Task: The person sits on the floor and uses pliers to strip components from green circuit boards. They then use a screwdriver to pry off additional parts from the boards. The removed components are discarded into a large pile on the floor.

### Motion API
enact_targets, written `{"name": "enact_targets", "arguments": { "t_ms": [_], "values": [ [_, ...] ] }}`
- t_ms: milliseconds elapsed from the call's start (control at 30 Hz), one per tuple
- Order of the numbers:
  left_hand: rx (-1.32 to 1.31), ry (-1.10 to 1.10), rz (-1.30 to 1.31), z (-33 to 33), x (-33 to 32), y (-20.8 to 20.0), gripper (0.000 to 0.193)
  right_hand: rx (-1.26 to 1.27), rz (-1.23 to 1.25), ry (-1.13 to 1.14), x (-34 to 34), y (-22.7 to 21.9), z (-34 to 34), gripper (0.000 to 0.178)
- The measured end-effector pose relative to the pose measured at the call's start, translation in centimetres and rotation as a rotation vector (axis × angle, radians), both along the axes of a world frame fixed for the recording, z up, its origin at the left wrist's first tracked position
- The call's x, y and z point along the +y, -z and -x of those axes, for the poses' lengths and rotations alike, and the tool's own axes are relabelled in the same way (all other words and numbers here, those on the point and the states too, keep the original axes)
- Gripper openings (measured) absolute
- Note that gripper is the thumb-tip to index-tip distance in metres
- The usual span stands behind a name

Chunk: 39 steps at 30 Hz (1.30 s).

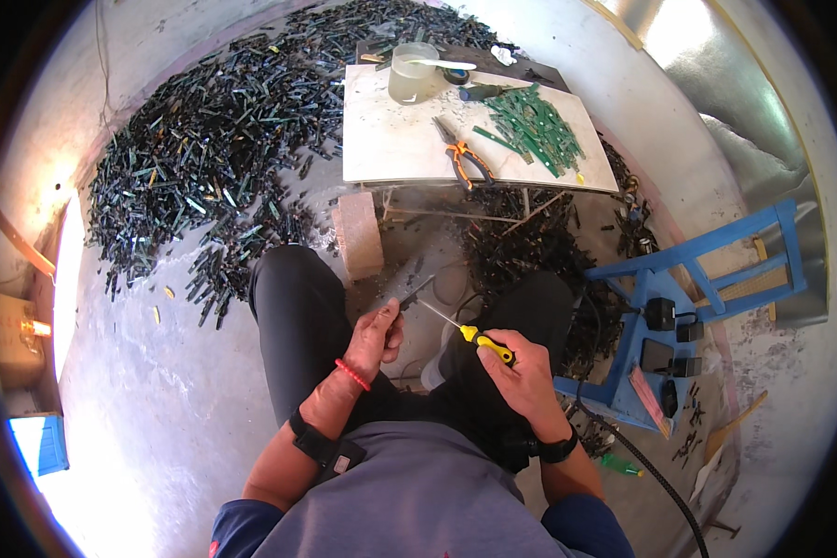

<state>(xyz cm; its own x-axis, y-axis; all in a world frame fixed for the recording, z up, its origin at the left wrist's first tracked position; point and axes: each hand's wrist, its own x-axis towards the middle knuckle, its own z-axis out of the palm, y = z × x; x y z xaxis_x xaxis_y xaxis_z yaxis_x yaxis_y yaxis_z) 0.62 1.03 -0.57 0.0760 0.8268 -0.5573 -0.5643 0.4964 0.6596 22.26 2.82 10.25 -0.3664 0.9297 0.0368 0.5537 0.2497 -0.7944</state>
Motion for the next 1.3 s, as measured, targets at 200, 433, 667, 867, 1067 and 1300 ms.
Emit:
{"name": "enact_targets", "arguments": {
  "t_ms": [200,433,667,867,1067,1300],
  "values": [
    [0.014,0.018,-0.002,0.1,-0.1,0.3,0.041,-0.012,-0.058,-0.019,-0.1,0.8,0.5,0.02],
    [0.047,0.062,-0.027,0.1,-0.2,0.1,0.041,-0.108,-0.166,-0.021,-0.3,1.5,0.9,0.021],
    [0.09,0.096,-0.09,0.1,-0.4,-0.1,0.04,-0.196,-0.184,-0.115,-0.3,-0.6,1.3,0.025],
    [0.119,0.12,-0.065,-0.1,-0.3,-0.2,0.039,-0.273,-0.173,-0.161,0.1,-1.0,0.4,0.025],
    [0.134,0.133,-0.12,-0.3,-0.4,-0.2,0.039,-0.302,-0.162,-0.169,0.0,-1.6,0.5,0.026],
    [0.296,0.213,-0.18,-0.6,-0.3,-0.2,0.038,-0.173,0.002,-0.153,1.3,-1.1,-0.1,0.024]
  ]
}}
